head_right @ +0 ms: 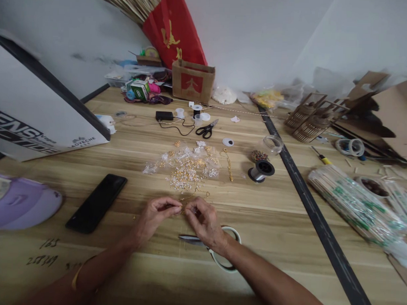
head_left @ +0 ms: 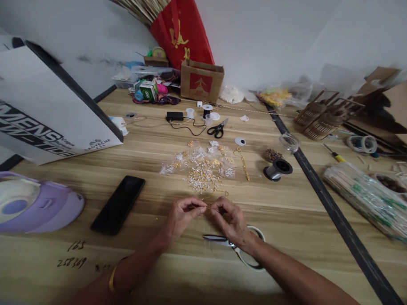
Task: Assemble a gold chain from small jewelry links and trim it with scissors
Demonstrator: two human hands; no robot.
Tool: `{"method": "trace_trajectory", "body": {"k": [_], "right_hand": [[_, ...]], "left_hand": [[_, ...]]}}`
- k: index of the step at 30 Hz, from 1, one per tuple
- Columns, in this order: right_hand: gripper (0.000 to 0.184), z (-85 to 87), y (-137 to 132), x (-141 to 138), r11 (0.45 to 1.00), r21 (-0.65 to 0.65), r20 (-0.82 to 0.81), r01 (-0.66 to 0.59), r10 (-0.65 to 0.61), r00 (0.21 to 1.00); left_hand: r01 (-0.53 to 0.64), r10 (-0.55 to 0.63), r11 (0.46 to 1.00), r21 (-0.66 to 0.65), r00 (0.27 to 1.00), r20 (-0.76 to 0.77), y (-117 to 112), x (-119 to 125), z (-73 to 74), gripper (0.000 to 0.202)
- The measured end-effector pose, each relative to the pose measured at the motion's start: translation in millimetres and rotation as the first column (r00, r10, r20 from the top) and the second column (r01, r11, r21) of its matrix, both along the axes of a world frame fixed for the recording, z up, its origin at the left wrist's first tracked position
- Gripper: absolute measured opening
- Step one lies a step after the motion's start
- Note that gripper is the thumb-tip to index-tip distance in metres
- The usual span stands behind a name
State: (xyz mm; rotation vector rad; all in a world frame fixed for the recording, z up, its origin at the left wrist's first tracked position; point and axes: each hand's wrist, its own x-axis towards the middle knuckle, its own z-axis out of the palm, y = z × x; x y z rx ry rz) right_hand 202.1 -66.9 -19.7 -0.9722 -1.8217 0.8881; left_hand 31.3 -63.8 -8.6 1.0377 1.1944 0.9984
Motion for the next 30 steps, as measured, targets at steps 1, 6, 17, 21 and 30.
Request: {"method": "trace_trajectory", "body": {"k": [1,6,17,21,30], "right_hand": [[0.011,-0.4,0.0,0.1,1.000,0.002,-0.004,-0.001,0.001,1.000],[0.010,-0.7,-0.4,0.2,1.000,-0.001,-0.008,-0.003,0.003,1.000],[0.009,1.8,-0.5,0.1,1.000,0.011,-0.007,-0.015,0.015,1.000],[0.011,3.7,-0.9,-0.5,1.000,0.020,-0.001,-0.003,0.003,1.000],[0.009,4.6,-0.6,-0.8,0.999,0.053,-0.024,-0.006,0.007,1.000]], "left_hand": [[0.001,-0.001,1.000,-0.016,1.000,0.025,-0.3,0.2,0.0,0.009],[0.015,0.011,0.992,-0.122,0.977,0.211,-0.9,0.8,-5.7,0.013],[0.033,0.041,0.980,-0.196,0.932,0.359,-0.7,2.1,-8.1,0.018],[0.055,0.075,0.962,-0.268,0.888,0.453,-0.9,3.6,-4.8,0.022],[0.160,0.069,0.923,-0.349,0.825,0.561,-3.5,4.7,-5.9,0.021]]}}
